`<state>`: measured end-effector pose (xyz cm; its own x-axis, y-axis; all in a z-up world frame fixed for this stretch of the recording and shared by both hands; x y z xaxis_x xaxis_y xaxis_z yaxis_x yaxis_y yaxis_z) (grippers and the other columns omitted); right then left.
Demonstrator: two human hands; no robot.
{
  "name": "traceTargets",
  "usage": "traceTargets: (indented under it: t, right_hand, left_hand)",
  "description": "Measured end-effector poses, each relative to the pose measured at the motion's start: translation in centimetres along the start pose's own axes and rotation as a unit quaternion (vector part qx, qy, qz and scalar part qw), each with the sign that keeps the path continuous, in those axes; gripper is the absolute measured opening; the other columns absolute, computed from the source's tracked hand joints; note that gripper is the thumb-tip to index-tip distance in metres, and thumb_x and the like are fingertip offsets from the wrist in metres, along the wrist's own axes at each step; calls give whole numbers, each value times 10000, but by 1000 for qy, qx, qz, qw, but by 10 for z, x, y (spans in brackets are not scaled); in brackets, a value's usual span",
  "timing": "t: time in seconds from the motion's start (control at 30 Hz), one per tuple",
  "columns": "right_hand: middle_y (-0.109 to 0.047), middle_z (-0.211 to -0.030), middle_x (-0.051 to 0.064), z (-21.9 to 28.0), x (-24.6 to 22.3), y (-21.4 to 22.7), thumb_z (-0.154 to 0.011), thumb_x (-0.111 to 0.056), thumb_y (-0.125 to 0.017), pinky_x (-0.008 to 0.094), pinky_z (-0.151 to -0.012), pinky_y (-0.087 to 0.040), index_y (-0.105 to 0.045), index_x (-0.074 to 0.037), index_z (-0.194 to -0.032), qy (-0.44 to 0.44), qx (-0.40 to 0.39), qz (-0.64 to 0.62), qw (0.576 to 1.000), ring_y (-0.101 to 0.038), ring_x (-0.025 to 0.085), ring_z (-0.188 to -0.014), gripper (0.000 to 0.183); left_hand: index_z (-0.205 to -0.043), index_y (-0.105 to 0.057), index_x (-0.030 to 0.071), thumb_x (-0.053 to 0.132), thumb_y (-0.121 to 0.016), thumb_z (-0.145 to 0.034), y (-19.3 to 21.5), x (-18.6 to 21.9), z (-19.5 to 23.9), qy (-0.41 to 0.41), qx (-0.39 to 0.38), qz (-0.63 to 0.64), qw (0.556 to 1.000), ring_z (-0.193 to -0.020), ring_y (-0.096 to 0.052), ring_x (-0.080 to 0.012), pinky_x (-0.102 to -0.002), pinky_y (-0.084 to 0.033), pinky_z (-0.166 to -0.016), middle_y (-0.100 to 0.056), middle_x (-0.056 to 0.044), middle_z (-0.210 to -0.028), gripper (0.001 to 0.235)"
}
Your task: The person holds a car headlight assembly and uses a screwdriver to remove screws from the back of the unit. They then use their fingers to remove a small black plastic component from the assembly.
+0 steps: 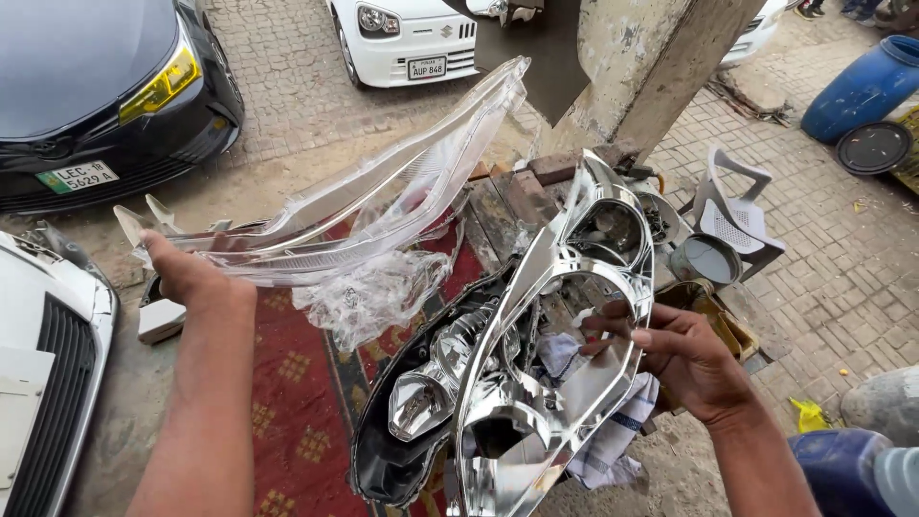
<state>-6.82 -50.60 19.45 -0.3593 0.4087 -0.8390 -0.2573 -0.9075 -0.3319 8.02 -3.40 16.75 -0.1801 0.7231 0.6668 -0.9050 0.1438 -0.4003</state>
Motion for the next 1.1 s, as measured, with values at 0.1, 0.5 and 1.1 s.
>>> traceTargets:
  t: [0.1,0.5,1.1]
  right_hand:
    - [-717,-1216,379,1,13,-2,-723,66,-595,577,-869,-532,-630,181,-1293,11,-4,68,998,-696,541,-994,583]
    - [-666,-1350,327,-49,146,-32,-913,80,-580,584,-890,-586,-498,56,-1060,-131,27,-99,986,-695,498,-1062,170]
    - [-643,-1168,391,-89,147,-2,-921,-163,-769,512,-821,-686,-517,215,-1334,-87,98,257,957,-743,433,-949,614]
  left_hand:
    - [-1203,-576,80,480,-605,-808,-6,-2,-6,-4,-16,23,1000,-631,-692,-205,-311,-596,-504,-651,-100,-855,563]
    - [-1228,-587,113,424,-550,-897,3,1,12,-9,-30,1,1000,-696,-697,-165,-302,-619,-526,-649,-87,-1033,455]
    - [-1175,-433,-28,542,-709,-805,24,-63,-103,-29,-75,-14,997,-851,-802,-298,-464,-738,-731,-608,-207,-1071,733]
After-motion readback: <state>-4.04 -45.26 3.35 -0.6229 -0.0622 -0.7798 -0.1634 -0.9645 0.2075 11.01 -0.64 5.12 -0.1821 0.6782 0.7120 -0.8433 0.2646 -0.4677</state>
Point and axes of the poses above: each hand's wrist, its own z-axis away from the middle knuckle, its own y-axis out of the back of the hand, x = y × z, the point moved 4 cm from there along -z, towards the middle knuckle
